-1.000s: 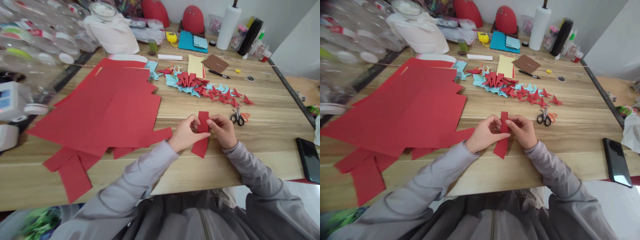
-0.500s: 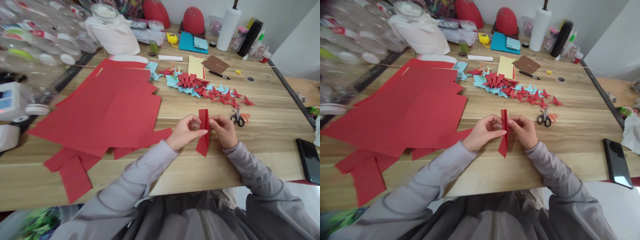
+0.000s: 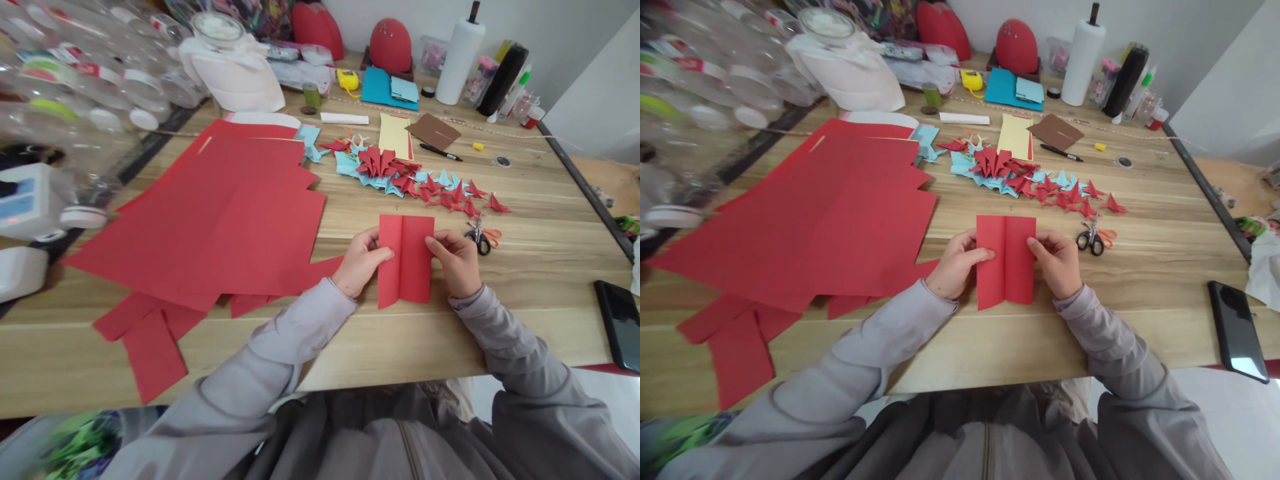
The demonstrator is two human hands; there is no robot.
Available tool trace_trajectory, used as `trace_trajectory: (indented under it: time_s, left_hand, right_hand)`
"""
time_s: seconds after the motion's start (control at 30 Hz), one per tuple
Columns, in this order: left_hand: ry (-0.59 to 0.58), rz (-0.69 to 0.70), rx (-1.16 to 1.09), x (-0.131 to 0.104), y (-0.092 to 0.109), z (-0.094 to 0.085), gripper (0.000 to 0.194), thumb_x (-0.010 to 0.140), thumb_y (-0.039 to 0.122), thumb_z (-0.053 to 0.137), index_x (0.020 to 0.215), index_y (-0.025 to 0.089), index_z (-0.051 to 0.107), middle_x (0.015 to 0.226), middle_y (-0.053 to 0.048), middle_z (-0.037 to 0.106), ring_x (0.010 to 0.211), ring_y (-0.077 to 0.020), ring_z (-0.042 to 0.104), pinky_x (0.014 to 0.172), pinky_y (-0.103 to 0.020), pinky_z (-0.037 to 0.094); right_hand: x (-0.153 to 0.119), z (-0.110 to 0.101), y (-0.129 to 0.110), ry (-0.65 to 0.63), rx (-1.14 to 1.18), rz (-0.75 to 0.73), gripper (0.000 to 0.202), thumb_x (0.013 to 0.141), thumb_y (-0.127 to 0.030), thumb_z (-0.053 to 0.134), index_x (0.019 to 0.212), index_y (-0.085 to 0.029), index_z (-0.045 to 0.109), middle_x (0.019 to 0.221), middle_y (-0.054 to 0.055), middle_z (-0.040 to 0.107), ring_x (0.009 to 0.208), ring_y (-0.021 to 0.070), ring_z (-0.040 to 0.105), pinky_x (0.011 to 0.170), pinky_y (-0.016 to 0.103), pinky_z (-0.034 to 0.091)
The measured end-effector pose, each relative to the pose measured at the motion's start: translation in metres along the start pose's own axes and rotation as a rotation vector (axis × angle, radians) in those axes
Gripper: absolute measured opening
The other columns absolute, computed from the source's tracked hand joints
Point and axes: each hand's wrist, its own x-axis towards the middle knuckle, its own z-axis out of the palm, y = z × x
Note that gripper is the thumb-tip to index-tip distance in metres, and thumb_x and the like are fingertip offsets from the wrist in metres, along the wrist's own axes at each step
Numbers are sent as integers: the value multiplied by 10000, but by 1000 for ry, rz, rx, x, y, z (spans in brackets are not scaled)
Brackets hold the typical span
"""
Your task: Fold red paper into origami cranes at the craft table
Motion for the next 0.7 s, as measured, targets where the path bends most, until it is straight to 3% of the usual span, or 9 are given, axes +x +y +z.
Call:
trace_trajectory:
  time_s: [0.13,0.47,0.57,0.7]
  left_hand:
    - [79,-65,-72,2,-2,-1,212,547,182,663,755,144,651,678,5,663,629,-142,579,628,-256,433]
    - [67,-62,-67,5,-6,-2,204,578,194,624,776,147,612,718,-12,659,656,-158,598,651,-284,457]
    - [106,34,145,10,-13,-5,237,599,172,596,835,158,570,824,-25,660,713,-154,610,683,-286,471]
    - [233,258,666,13,-19,-13,424,667,156,582,1085,166,506,1086,-97,619,753,-155,609,721,-334,491]
  right_hand:
    - [1,0,0,10,6,17,157,675,-326,725,677,-180,666,595,-28,621,523,78,520,491,202,430]
    - [4,-2,2,72,-117,-1,189,677,-349,700,738,-171,686,673,7,686,566,110,575,536,236,462]
    - [7,-7,5,62,-277,-12,195,701,-349,665,751,-162,689,695,28,701,593,134,601,560,258,468]
    - [12,-15,10,14,-610,2,158,702,-311,634,714,-162,687,640,32,693,580,156,611,569,275,451]
